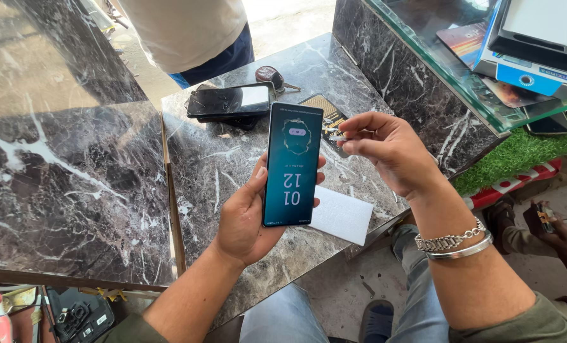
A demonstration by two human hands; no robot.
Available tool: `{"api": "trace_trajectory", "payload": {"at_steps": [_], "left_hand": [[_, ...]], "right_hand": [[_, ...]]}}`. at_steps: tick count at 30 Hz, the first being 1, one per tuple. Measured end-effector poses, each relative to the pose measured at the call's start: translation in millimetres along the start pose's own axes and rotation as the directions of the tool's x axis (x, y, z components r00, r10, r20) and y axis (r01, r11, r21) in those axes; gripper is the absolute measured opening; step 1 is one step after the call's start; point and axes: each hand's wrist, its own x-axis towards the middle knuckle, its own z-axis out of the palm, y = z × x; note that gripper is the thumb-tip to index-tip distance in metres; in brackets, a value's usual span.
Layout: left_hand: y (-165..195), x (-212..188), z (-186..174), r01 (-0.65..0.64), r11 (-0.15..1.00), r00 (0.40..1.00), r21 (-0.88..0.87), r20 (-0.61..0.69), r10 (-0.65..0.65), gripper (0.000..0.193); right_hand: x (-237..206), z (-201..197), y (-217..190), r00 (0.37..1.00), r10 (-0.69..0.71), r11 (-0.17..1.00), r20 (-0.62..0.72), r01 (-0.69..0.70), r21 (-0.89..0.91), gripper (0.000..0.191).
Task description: The person holds a phone with cracked back glass on a marble counter and picks at the shattered glass with their fingers, peeling loose fragments away. They wipe the surface with a cloth and continue picking at the damaged area while the phone screen stays lit.
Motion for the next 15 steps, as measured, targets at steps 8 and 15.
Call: {"api": "trace_trajectory", "payload": {"at_steps": [8, 15], "left_hand": [[-1, -1, -2, -0.017, 1.0, 0.998, 0.004, 0.061, 0.017, 0.064], [-1, 0, -5, -0.008, 0.999, 0.998, -0.043, 0.057, 0.01, 0.064]], "right_hand": [[-4, 11, -7, 0.992, -0.106, 0.994, -0.073, 0.108, 0.029, 0.033], [-3, 13, -7, 0.985, -0.167, 0.985, -0.047, 0.165, -0.043, 0.025]]}}
